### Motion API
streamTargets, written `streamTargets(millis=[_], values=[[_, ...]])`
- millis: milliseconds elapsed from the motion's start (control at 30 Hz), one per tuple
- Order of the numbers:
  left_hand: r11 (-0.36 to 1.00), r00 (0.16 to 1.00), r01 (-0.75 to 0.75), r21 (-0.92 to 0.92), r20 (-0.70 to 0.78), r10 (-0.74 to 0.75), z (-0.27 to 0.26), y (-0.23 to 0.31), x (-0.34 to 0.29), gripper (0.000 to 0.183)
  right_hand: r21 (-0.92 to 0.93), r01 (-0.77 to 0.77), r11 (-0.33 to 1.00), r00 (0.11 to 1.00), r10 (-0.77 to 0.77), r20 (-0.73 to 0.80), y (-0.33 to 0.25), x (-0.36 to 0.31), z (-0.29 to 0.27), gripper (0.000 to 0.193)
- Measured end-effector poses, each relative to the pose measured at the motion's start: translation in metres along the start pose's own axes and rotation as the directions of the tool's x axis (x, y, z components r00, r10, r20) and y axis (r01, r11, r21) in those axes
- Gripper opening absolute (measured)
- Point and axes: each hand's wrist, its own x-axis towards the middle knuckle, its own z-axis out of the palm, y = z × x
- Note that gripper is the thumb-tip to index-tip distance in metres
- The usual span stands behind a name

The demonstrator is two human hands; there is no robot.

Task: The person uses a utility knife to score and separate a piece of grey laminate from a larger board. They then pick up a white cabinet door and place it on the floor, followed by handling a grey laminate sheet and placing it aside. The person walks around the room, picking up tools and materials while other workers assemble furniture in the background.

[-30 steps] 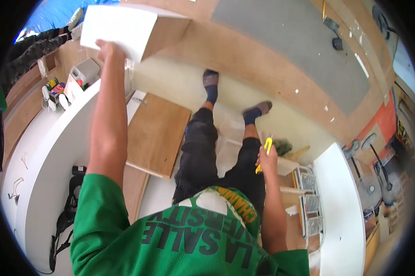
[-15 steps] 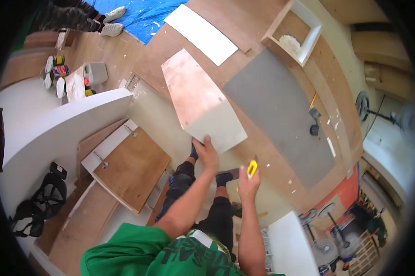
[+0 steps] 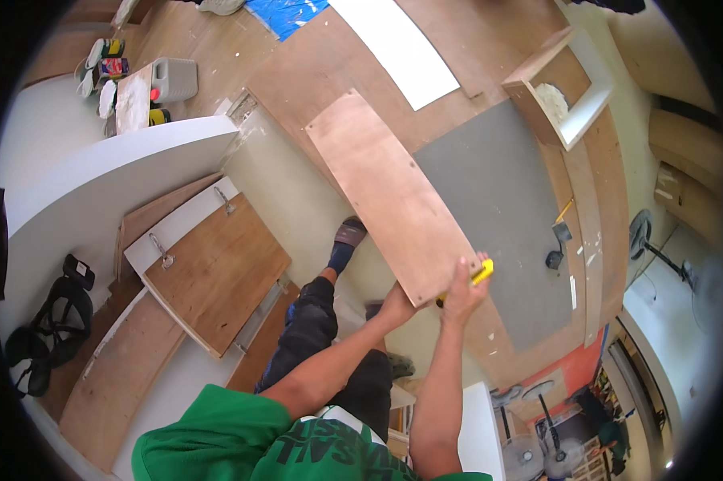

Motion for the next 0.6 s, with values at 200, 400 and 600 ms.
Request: streamTargets(millis=[200, 400, 600], values=[[0.892, 0.897, 0.443, -0.092, 0.029, -0.442, -0.055, -0.089, 0.01, 0.039, 0.15, -0.165, 0.975, 0.982, 0.178, -0.071, 0.1, -0.004, -0.036, 0.056], [0.937, 0.939, 0.343, 0.062, -0.022, -0.343, -0.127, -0.059, 0.005, 0.035, 0.171, -0.455, 0.874, 0.832, 0.485, -0.27, 0.195, 0.01, -0.054, 0.04], [0.874, 0.96, 0.273, 0.401, -0.061, -0.272, -0.199, -0.061, -0.071, 0.032, 0.147, -0.617, 0.773, 0.729, 0.632, -0.264, 0.192, 0.012, -0.051, 0.042]])
